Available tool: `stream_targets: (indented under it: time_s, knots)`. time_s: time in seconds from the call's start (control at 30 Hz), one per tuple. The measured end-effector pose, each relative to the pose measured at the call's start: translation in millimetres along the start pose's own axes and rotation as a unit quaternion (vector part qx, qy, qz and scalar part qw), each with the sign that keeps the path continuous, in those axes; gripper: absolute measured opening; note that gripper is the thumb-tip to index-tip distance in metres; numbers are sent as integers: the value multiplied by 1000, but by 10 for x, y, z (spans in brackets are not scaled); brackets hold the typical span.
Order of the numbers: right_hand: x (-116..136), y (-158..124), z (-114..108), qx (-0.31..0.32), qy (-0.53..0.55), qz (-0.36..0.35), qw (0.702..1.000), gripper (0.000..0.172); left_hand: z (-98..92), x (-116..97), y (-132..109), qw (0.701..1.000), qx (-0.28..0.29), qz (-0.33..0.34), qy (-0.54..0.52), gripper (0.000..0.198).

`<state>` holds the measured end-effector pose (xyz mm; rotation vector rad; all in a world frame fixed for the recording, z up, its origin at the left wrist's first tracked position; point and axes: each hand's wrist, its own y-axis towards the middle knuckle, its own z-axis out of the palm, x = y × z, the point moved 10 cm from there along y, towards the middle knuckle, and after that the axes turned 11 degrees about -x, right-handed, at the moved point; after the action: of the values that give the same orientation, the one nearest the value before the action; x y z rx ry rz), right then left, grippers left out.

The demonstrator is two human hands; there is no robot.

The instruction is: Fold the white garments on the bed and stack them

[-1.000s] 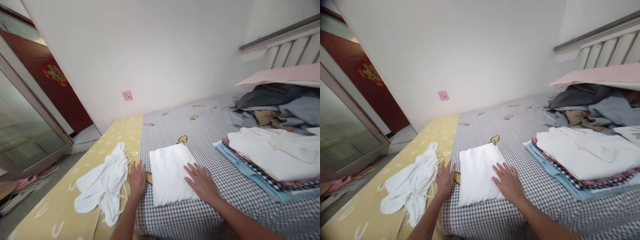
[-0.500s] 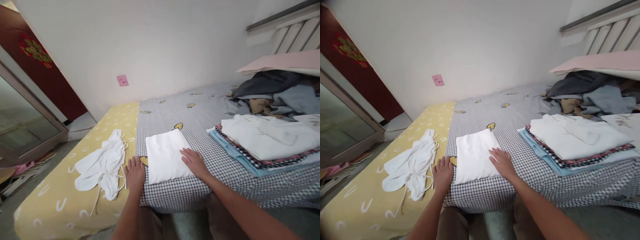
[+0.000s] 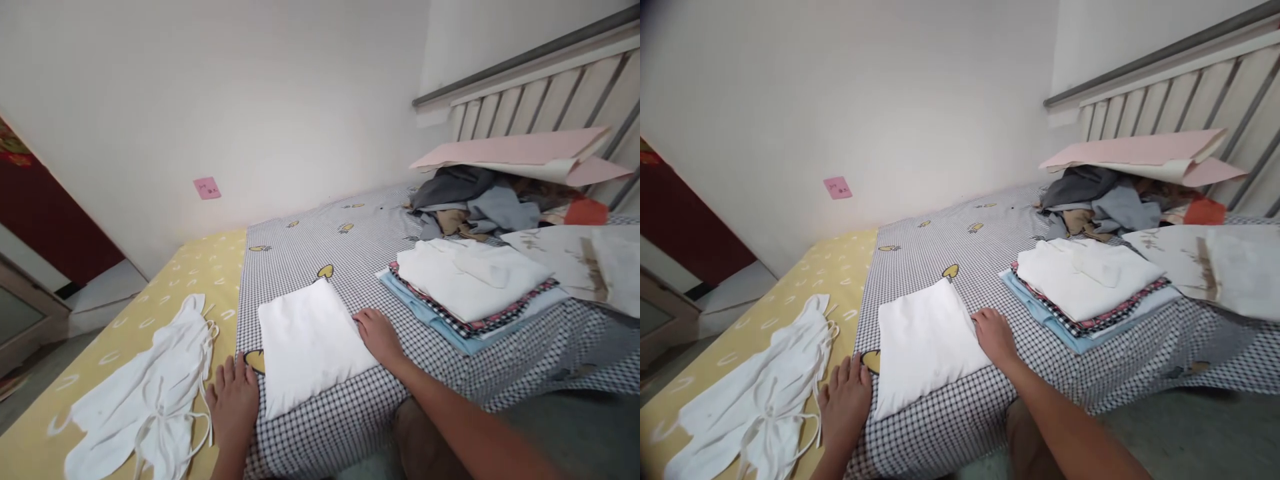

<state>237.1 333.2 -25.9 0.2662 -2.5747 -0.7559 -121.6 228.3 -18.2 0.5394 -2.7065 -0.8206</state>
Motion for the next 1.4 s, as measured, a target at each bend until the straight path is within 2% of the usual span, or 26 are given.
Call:
stream_targets:
  time_s: [0.43,0.6,0.67,0.7,0.77,0.8,0.9,0.97,1.07,1.13,1.23,1.4]
  knots:
    - [-121,-17,60,-23,94,5,995,29,60,57,-38,999,12,-28,-29,52]
    - [-137,-14,94,-23,106,7,994,29,-89,146,182,987,46,-114,-102,47]
    - [-143,-14,95,-26,105,10,994,29,-293,11,383,988,31,-106,-111,47]
    - [-147,-15,94,-27,105,13,994,29,-421,-143,488,991,13,-73,-115,49]
    - [-147,-17,93,-27,108,15,994,28,-618,-584,620,991,-11,25,-129,54]
    - [-144,-18,92,-27,111,15,993,27,-654,-828,630,988,-8,74,-137,57]
    - [-142,-20,89,-27,116,16,993,26,-516,-1443,521,973,40,164,-159,64]
    - [-146,-21,92,-27,119,18,992,26,-300,-1663,444,969,82,162,-165,62]
    - [-153,-23,105,-27,119,22,992,25,34,-1707,430,972,139,91,-168,58]
    - [-156,-26,117,-24,119,25,992,25,190,-1681,452,969,166,59,-174,59]
    - [-143,-29,122,-20,113,21,993,25,299,-1683,487,965,170,65,-190,59]
    - [-138,-24,114,-14,98,16,995,23,371,-1691,481,966,152,75,-196,57]
